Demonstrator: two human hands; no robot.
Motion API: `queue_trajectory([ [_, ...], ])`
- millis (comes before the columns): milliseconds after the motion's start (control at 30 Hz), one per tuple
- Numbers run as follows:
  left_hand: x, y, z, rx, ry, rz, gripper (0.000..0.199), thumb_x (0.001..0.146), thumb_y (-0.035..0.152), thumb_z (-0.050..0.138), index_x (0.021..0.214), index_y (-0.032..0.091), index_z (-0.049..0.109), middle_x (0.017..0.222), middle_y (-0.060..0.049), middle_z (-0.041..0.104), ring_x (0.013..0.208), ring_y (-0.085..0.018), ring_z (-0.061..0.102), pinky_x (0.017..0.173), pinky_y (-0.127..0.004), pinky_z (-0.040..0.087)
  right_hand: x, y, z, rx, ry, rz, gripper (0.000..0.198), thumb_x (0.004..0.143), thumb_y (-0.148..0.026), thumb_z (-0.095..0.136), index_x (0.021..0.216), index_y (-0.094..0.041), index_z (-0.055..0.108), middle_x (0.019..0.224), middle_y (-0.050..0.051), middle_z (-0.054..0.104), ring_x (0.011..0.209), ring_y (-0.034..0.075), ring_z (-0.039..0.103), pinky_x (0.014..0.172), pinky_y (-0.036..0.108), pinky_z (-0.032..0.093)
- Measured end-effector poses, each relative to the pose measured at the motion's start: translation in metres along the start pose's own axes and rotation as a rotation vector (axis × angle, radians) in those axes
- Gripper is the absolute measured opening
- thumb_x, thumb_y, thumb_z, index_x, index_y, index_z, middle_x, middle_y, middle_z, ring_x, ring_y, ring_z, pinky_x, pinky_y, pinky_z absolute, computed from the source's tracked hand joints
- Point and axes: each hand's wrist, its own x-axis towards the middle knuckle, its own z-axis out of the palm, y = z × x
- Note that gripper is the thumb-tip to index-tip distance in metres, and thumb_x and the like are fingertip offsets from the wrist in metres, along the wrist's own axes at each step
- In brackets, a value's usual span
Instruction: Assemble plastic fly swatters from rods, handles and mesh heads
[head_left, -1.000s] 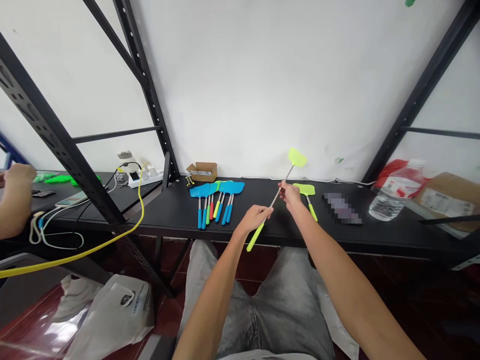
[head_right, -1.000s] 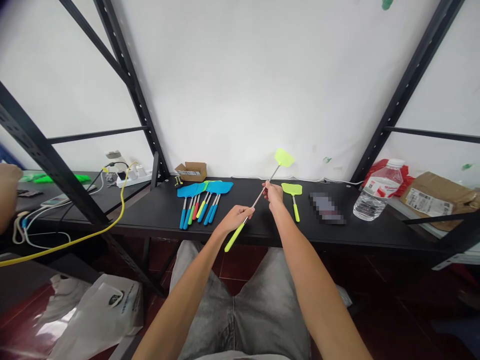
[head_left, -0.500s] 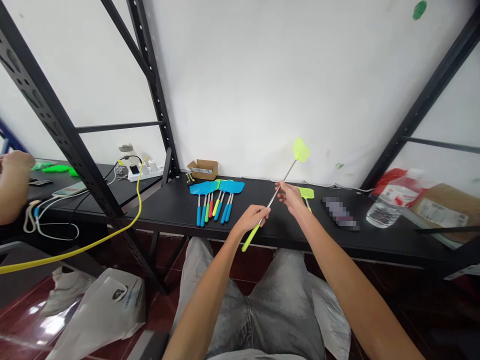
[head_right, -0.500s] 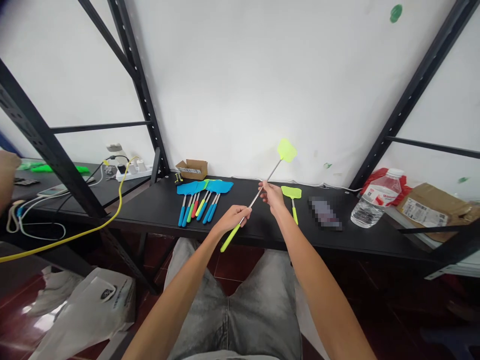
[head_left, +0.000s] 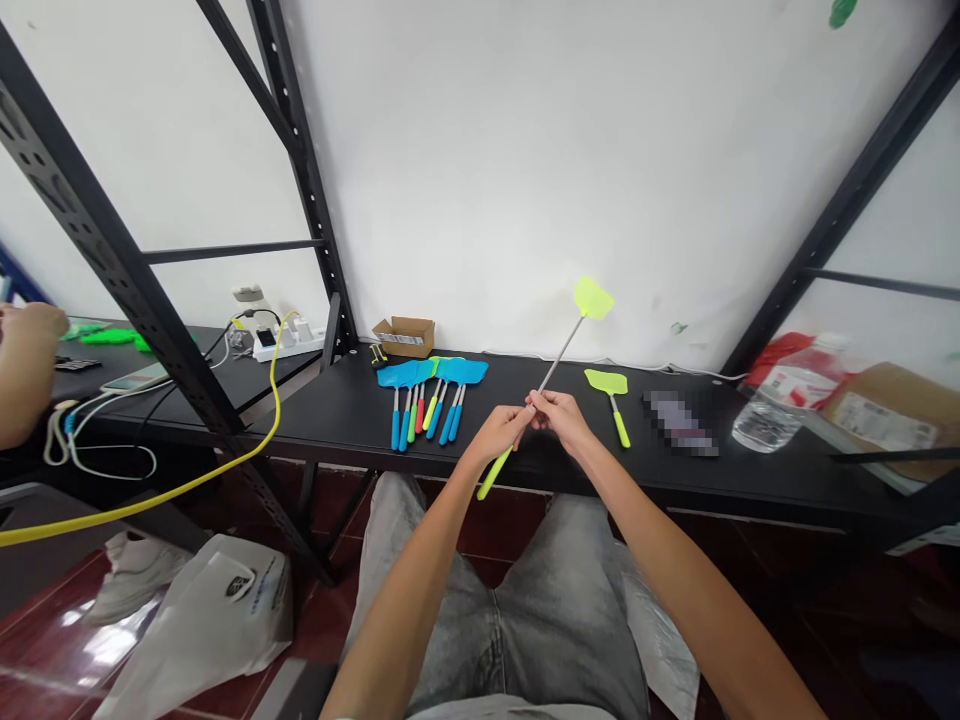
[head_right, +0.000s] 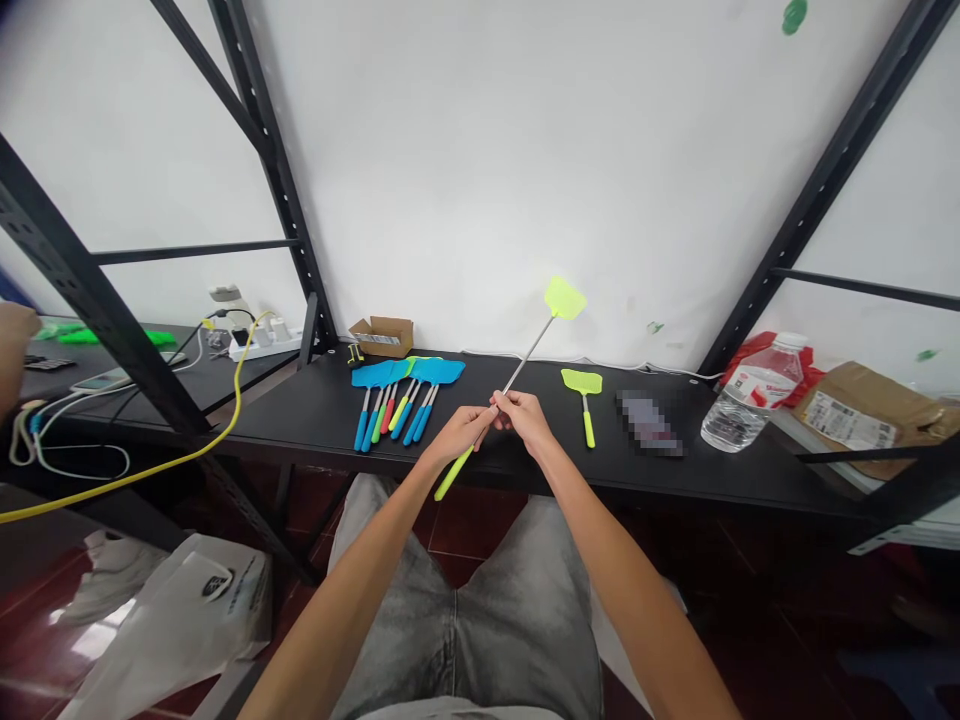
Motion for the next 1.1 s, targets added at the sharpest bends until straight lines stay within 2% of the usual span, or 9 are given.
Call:
queue_trajectory([
  [133,0.000,-0.002,-0.001,0.034,0.001,-0.006,0.058,0.093,0.063,0.038,0.066,0.015,0.058,0.042,0.004,0.046,0.043,-0.009,0.041,0.051,-0.022,0.033,0.000,0.002,0.000,0.005,0.019,0.002,0.044,0.070,-0.059,0.075,0.076,-0.016,0.068,0.055,0.000,0.058,0.047,0.010,0.049,0.045,0.022,0.034],
  [267,0.001,-0.004,-0.002,0.018,-0.010,-0.008,0.055,0.093,0.060,0.037,0.071,0.015,0.059,0.041,0.004,0.047,0.040,-0.009,0.041,0.050,-0.021,0.033,0.001,0.005,0.003,0.021,0.038,0.014,0.045,0.069,-0.060,0.074,0.074,-0.016,0.068,0.056,0.001,0.060,0.048,0.011,0.053,0.044,0.022,0.034],
  [500,0.003,-0.003,-0.002,0.009,-0.038,-0.068,0.052,0.093,0.059,0.039,0.065,0.017,0.053,0.041,0.004,0.049,0.038,-0.009,0.043,0.048,-0.022,0.032,0.003,0.011,0.003,-0.030,0.093,0.032,0.045,0.070,-0.061,0.073,0.074,-0.016,0.069,0.060,0.004,0.063,0.052,0.013,0.057,0.042,0.021,0.034],
  [700,0.002,0.002,-0.001,-0.027,-0.013,-0.096,0.051,0.093,0.057,0.040,0.070,0.015,0.059,0.038,0.004,0.046,0.037,-0.009,0.042,0.050,-0.022,0.034,-0.002,0.002,0.005,-0.049,0.013,-0.018,0.044,0.073,-0.061,0.071,0.074,-0.017,0.068,0.051,0.000,0.057,0.049,0.012,0.053,0.044,0.022,0.034],
  [867,0.002,0.000,-0.001,-0.030,-0.013,-0.055,0.054,0.094,0.059,0.038,0.071,0.015,0.060,0.037,0.004,0.046,0.036,-0.009,0.039,0.048,-0.022,0.031,-0.004,0.000,0.006,-0.053,-0.005,-0.021,0.045,0.074,-0.062,0.069,0.074,-0.018,0.068,0.050,0.000,0.057,0.048,0.011,0.051,0.045,0.022,0.034],
  [1100,0.005,-0.005,0.001,-0.001,-0.002,-0.072,0.051,0.094,0.056,0.037,0.061,0.018,0.048,0.037,0.004,0.046,0.036,-0.009,0.041,0.049,-0.023,0.033,0.002,0.009,0.015,0.041,0.111,0.046,0.042,0.069,-0.060,0.072,0.071,-0.018,0.066,0.052,0.002,0.059,0.047,0.014,0.056,0.040,0.022,0.030],
])
